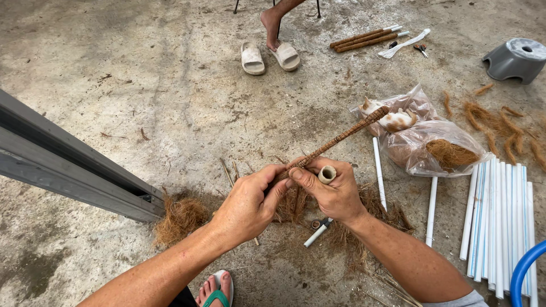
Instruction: The person wraps coconut coir around a thin stick using a cylindrical tool to form a broom handle. The person repeatedly winds the fibers, trims excess with shears, and continues the wrapping process.
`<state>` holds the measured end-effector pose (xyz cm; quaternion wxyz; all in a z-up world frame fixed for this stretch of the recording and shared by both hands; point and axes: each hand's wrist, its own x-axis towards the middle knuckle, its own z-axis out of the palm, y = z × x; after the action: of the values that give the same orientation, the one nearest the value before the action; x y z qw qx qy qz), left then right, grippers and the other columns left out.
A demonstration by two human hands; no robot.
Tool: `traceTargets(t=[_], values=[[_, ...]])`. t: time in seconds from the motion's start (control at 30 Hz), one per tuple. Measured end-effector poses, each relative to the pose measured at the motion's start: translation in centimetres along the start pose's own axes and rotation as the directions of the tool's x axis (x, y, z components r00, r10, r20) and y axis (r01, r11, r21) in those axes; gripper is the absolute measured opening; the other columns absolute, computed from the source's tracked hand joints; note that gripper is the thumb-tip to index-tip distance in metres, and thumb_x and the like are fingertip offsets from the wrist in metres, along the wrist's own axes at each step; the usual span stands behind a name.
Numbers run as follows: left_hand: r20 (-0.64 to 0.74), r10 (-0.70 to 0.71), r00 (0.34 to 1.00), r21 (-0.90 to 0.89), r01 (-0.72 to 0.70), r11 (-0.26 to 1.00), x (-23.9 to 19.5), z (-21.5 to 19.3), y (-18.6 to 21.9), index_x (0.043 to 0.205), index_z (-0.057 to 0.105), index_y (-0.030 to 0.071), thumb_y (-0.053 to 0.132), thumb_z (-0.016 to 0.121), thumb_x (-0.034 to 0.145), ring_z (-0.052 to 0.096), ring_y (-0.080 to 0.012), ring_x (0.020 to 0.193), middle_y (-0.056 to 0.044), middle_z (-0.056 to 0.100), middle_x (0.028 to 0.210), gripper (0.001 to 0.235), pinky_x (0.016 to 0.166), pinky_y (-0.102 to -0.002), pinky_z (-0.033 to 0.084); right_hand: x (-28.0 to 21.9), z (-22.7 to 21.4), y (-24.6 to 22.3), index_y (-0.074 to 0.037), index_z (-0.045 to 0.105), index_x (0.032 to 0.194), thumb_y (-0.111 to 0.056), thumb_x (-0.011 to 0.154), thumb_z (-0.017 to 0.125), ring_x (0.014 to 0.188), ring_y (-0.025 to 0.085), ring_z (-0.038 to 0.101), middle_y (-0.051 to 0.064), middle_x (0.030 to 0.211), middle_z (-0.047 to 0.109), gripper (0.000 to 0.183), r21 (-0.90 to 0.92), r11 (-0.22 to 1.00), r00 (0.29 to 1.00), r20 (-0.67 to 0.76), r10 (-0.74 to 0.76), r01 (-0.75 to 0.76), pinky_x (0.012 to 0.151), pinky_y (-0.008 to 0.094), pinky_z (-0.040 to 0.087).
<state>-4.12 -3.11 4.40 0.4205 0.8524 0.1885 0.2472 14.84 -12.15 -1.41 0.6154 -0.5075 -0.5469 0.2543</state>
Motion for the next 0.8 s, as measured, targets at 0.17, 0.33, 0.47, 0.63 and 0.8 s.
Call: traceTargets(t=[0.17,0.33,0.47,0.63,0.8], values=[[-0.216,0.267,0.939,0.079,-0.256,0.963,-0.4,0.5,-0.5,0.126,0.061,0.004,0.010,0.070,0.099,0.075,-0.0197,0.087,-0.015,0.073,0.105,0.029,0.070,-0.034,0.062,0.0,0.4,0.3,0.002,0.075,0.100,-0.019,0.100,0.071,0.049,0.001,0.047,-0.001,0.064,0.063,0.021,0.241,0.970,0.997,-0.054,0.050,-0.036,0.041,0.019,0.032],[-0.188,0.094,0.978,0.002,-0.095,0.995,-0.2,0.4,-0.4,0.141,0.050,0.007,0.007,0.071,0.092,0.074,-0.0167,0.073,-0.011,0.066,0.124,0.053,0.061,-0.027,0.061,0.1,0.8,0.6,0.000,0.074,0.095,-0.019,0.101,0.069,0.048,0.003,0.049,0.000,0.063,0.063,0.021,0.226,0.973,0.996,-0.084,-0.018,0.037,0.039,0.020,0.034],[-0.242,0.385,0.891,0.224,-0.335,0.915,-0.3,0.2,-0.2,0.146,0.053,0.008,0.003,0.073,0.095,0.075,-0.0204,0.095,-0.016,0.064,0.128,0.055,0.071,-0.028,0.063,0.2,1.1,0.7,-0.001,0.073,0.089,-0.018,0.103,0.070,0.048,0.003,0.048,-0.001,0.060,0.061,0.022,0.209,0.976,0.994,-0.100,-0.045,0.065,0.038,0.020,0.034],[-0.271,0.405,0.873,0.236,-0.348,0.907,-0.2,0.3,-0.2,0.143,0.054,0.003,0.004,0.074,0.094,0.076,-0.0242,0.102,-0.017,0.064,0.129,0.053,0.073,-0.027,0.066,0.1,1.1,0.3,-0.001,0.074,0.092,-0.018,0.101,0.069,0.047,0.003,0.048,-0.001,0.060,0.061,0.020,0.206,0.977,0.994,-0.108,-0.029,0.051,0.038,0.020,0.033],[-0.299,0.406,0.864,0.276,-0.329,0.903,-0.4,0.5,0.0,0.123,0.068,0.000,0.004,0.077,0.092,0.077,-0.0257,0.099,-0.016,0.072,0.118,0.032,0.080,-0.031,0.065,0.1,1.2,0.0,0.001,0.074,0.099,-0.016,0.100,0.069,0.048,0.002,0.047,-0.002,0.063,0.062,0.018,0.255,0.967,0.993,-0.116,0.011,0.019,0.040,0.020,0.032]])
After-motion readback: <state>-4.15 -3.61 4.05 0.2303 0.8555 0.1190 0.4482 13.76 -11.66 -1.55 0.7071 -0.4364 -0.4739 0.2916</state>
